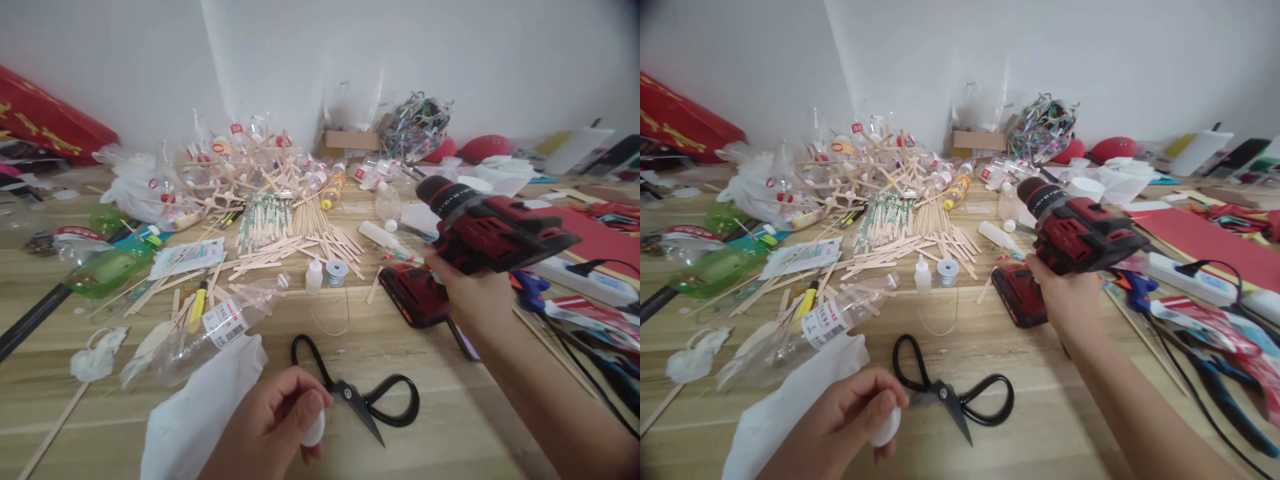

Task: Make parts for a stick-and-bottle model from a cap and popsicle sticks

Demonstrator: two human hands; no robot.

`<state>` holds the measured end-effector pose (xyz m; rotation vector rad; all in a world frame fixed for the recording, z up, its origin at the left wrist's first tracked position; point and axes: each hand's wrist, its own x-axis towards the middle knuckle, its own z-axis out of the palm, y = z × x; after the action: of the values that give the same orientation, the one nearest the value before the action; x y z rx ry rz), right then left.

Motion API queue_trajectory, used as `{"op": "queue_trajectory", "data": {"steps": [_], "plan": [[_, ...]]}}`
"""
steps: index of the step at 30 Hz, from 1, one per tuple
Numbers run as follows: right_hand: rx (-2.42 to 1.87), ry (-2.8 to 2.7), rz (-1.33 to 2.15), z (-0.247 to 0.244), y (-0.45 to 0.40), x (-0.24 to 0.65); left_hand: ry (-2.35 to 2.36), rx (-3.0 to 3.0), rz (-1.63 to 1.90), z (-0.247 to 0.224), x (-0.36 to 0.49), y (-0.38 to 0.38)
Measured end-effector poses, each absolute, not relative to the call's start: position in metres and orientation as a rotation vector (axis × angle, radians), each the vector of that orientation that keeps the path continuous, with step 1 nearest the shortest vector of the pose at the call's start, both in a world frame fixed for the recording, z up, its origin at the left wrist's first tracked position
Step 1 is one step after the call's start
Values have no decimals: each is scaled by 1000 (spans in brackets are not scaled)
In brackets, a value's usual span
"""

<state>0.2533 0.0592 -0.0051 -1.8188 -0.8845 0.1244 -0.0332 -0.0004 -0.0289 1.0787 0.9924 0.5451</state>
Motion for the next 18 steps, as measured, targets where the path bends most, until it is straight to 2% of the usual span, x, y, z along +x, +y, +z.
{"op": "queue_trajectory", "data": {"steps": [12, 18], "plan": [[-1808, -844, 167, 0, 105, 270, 1479, 1385, 542, -58, -79, -1], [-2027, -893, 108, 6, 90, 268, 1519, 1367, 528, -55, -90, -2]]}}
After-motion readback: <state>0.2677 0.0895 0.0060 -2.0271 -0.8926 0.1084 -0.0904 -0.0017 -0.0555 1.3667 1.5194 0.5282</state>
